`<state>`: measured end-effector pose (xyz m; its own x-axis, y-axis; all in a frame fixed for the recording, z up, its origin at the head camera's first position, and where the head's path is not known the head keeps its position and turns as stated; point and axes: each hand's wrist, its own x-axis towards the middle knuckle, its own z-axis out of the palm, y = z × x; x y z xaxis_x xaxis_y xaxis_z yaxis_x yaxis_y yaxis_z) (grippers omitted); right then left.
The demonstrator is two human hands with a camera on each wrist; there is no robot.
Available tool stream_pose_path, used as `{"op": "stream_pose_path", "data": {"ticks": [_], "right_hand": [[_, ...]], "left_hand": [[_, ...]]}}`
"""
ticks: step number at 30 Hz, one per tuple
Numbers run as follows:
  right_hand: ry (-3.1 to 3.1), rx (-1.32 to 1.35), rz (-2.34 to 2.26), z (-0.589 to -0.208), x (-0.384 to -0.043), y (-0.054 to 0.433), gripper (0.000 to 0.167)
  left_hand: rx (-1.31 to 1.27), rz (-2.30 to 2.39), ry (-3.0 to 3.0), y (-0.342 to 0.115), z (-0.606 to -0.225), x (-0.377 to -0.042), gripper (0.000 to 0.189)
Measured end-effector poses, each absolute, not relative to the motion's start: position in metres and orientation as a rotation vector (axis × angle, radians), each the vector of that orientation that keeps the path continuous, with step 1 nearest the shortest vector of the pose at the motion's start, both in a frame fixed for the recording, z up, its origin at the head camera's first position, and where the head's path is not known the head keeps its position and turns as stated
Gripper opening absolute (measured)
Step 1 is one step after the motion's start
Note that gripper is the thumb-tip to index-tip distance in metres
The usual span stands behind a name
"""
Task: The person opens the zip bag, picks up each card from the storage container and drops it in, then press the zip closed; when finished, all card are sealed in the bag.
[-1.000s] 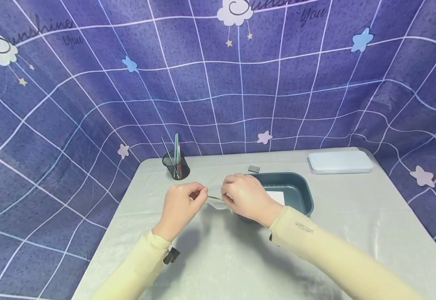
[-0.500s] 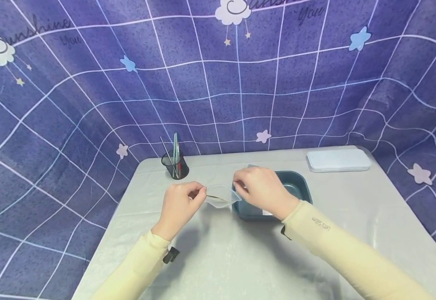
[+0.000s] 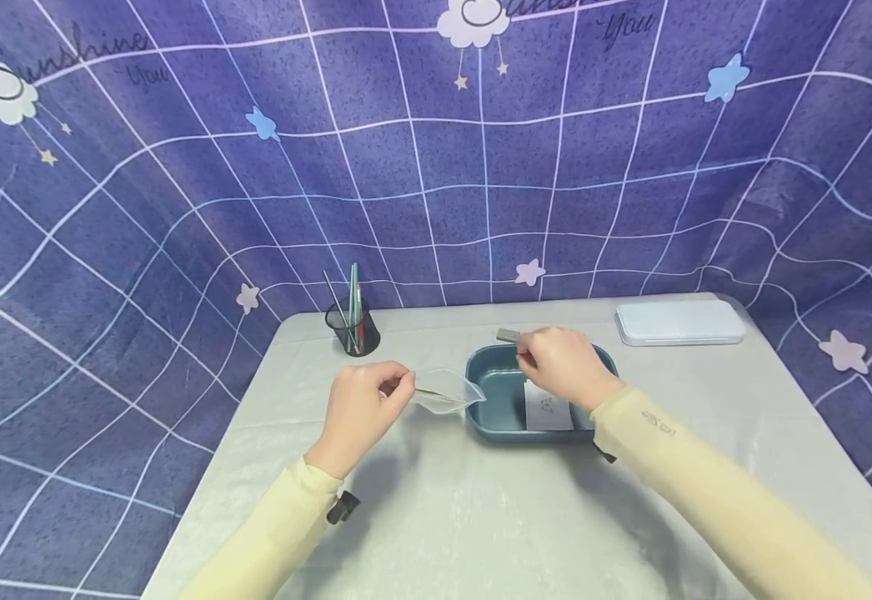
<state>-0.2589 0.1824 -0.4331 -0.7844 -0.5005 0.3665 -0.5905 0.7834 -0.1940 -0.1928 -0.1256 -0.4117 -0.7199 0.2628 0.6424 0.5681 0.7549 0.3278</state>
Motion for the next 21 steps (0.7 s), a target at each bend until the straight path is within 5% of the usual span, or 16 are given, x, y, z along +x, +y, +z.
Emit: {"op": "stream_pose_path", "data": {"ticks": [17,21], "right_hand": [[-2.968,0.860,0.300,-0.486,-0.280,0.214,0.021],[-3.020,0.875,0.260,-0.494,-0.283,0.218,0.047]], "left_hand": [[-0.633,-0.680,-2.382,-0.126,-0.413,-0.192,0.015],[-0.623,-0.677,-2.377,-0.126,-0.413,-0.192,0.014]]}}
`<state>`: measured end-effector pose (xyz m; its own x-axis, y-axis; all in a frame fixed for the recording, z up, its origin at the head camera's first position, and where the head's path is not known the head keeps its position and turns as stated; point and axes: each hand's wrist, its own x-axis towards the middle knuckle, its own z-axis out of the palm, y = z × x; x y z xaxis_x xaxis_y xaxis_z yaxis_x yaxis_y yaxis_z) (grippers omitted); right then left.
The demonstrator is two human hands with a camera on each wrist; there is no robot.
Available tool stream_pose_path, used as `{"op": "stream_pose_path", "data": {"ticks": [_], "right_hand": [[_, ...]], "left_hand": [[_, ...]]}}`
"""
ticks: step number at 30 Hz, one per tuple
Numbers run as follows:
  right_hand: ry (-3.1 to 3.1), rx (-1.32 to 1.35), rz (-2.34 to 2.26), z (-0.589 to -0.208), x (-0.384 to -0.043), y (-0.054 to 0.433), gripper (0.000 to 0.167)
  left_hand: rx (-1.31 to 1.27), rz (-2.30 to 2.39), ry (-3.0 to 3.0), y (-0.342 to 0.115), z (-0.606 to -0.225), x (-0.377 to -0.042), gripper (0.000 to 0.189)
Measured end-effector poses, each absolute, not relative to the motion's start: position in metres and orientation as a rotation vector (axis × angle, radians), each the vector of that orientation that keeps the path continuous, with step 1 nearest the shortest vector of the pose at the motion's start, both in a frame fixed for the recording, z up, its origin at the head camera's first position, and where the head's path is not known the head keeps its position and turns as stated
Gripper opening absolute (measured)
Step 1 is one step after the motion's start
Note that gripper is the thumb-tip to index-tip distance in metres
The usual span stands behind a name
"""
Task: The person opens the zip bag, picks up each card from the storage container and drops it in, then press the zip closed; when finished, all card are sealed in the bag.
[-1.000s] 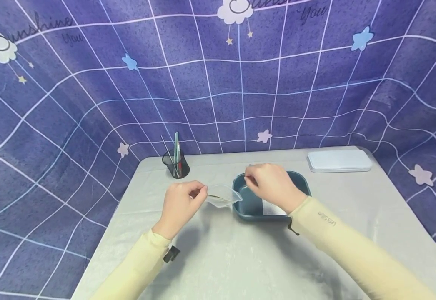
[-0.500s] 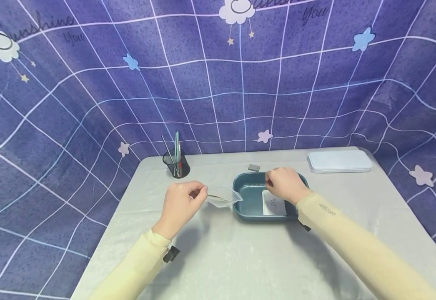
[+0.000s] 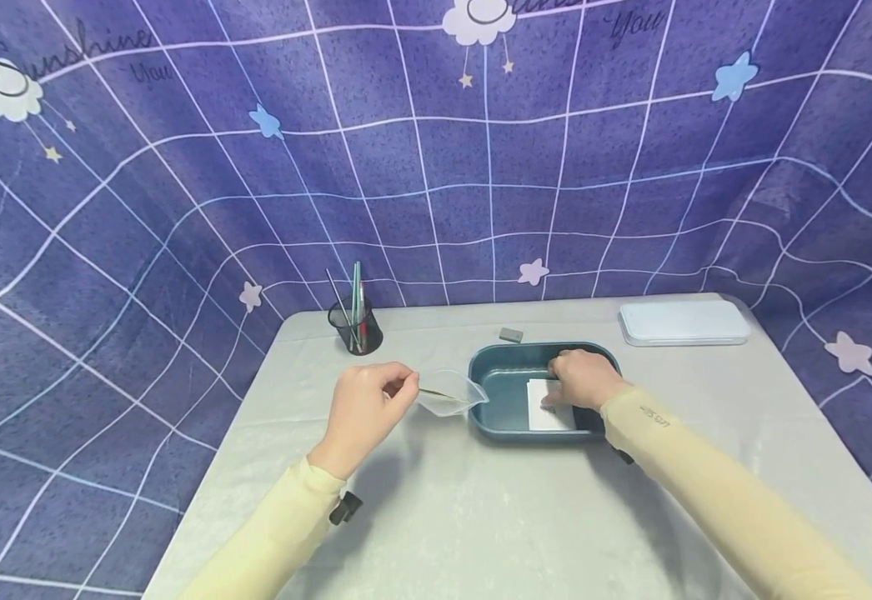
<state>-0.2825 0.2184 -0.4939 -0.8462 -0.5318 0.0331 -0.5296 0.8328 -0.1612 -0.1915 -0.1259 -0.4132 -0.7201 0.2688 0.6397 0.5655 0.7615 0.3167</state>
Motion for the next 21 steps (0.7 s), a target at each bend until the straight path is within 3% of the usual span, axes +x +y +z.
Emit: {"op": "stream_pose_path", "data": {"ticks": [3,6,21], "right_hand": [[2.974,-0.852,-0.198,-0.498,-0.282,0.221,0.073],[2.981,-0.866,-0.171,-0.501,-0.280,0.223,0.082],[3.069,-0.876,-0.211,-0.509,-0.279,0.224,0.070]], "left_hand": [[-0.621,-0.676,-2.380,-0.126,-0.413,-0.192,0.014],[-0.624,-0.675,-2.385,-0.126,-0.414,-0.192,0.014],[-0.628,-0.687,-2.382,-0.127,-0.416,-0.192,0.014]]}}
